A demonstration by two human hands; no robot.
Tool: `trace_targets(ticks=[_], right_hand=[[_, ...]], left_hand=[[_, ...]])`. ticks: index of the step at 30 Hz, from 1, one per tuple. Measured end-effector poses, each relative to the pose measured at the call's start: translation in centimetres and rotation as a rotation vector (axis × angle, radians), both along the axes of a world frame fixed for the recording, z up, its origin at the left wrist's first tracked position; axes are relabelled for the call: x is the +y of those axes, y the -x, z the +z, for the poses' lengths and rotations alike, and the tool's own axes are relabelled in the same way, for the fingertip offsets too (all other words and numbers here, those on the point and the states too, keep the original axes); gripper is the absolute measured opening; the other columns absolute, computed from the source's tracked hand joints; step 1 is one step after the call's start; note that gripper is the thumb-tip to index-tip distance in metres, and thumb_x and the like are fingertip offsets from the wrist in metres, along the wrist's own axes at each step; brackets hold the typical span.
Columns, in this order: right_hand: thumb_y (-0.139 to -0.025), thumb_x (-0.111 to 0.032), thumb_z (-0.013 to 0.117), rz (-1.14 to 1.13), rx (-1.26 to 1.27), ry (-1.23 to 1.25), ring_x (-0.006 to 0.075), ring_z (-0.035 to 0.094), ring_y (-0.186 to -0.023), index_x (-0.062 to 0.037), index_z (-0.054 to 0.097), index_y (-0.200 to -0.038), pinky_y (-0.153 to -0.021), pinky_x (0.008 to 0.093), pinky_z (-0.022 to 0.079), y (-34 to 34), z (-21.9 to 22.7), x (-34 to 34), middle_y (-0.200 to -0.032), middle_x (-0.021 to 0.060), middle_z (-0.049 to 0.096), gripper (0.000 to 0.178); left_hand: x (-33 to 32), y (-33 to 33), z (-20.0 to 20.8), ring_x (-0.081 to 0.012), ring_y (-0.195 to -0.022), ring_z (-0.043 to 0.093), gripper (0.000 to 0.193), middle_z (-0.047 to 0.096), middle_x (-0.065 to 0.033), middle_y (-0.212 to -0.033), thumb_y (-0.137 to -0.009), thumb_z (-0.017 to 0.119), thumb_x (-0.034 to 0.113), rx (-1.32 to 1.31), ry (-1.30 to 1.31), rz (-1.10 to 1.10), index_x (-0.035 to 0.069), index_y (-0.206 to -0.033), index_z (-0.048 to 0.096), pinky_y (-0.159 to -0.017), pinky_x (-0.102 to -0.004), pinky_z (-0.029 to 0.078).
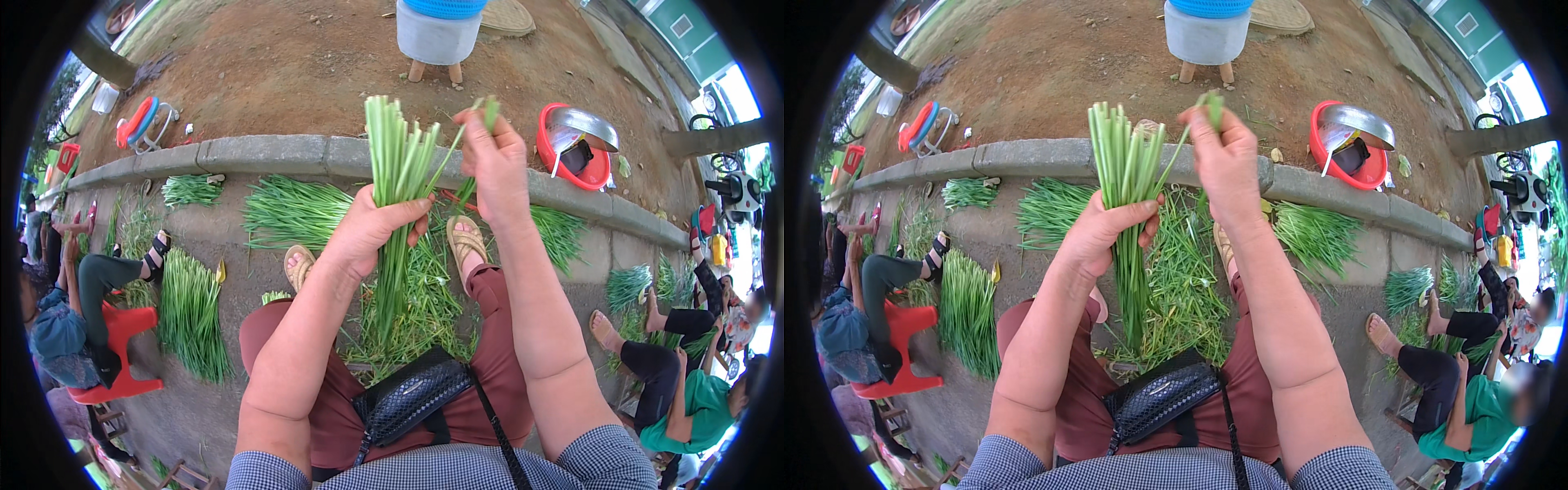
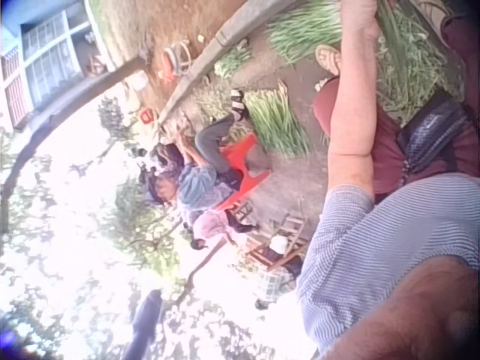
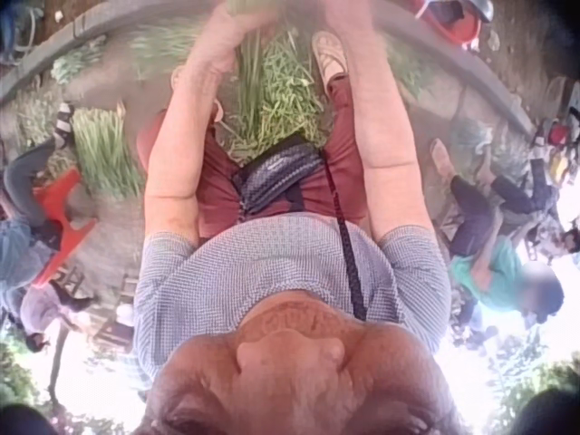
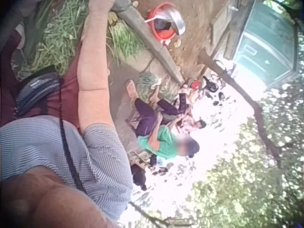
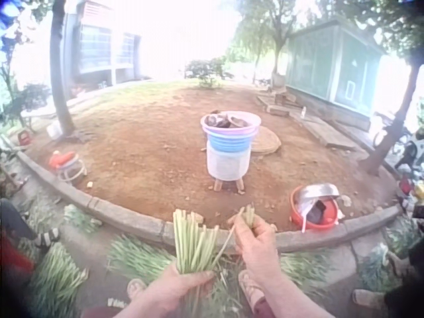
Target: The person sorts a bunch of green onions by hand, picking individual stalks from the group, cleaning off loose layers, and placing them into a new bundle.
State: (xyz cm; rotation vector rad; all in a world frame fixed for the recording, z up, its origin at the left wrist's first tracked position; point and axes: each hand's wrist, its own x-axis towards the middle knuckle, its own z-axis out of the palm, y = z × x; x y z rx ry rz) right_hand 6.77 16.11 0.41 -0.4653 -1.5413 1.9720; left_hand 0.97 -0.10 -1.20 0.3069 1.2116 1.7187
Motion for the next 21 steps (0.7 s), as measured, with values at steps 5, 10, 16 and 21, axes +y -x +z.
trace_targets(ticks=[5,10,16,21], right_hand=[[-0.096,-0.023,0.042,-0.291,0.233,0.434,0.0183,0.057,-0.07,-0.0068,0.05,-0.09,-0.06,0.0342,0.047,-1.1,0.2,5.6,-0.083,0.0075,0.057,0.019],[-0.095,-0.021,0.045,-0.606,0.239,0.393,0.0074,0.026,-0.048,-0.006,0.048,-0.093,-0.046,0.025,0.024,-3.8,-0.8,10.9,-0.062,-0.0033,0.037,0.016],[-0.093,-0.026,0.051,-0.294,-0.021,0.047,0.0029,0.03,-0.047,-0.0038,0.055,-0.088,-0.044,0.0186,0.026,-2.2,0.4,6.4,-0.06,-0.0069,0.038,0.023],[-0.093,-0.028,0.051,0.274,-0.046,0.305,0.004,0.034,-0.051,-0.0048,0.058,-0.091,-0.047,0.0199,0.03,0.0,0.1,-0.6,-0.065,-0.0061,0.043,0.025]], left_hand=[[-0.5,0.9,0.0,-0.0148,-0.055,0.056,0.019,0.06,-0.0088,-0.073,-0.081,0.064,0.014,-0.123,-0.012,0.083,0.002,-0.095,0.06,-0.049,-0.0243,0.045],[-1.2,1.8,0.3,-0.0149,-0.058,0.056,0.022,0.06,-0.0064,-0.076,-0.082,0.063,0.017,-0.099,-0.025,0.147,0.003,-0.098,0.061,-0.052,-0.0281,0.047],[-1.5,2.6,0.2,-0.0133,-0.059,0.054,0.026,0.057,-0.0043,-0.072,-0.082,0.063,0.016,-0.069,-0.128,0.044,0.003,-0.104,0.058,-0.052,-0.0273,0.044],[-1.1,1.5,-0.1,-0.0134,-0.057,0.053,0.026,0.055,-0.0043,-0.067,-0.08,0.064,0.013,-0.062,-0.116,0.041,0.003,-0.103,0.056,-0.052,-0.0278,0.044]])
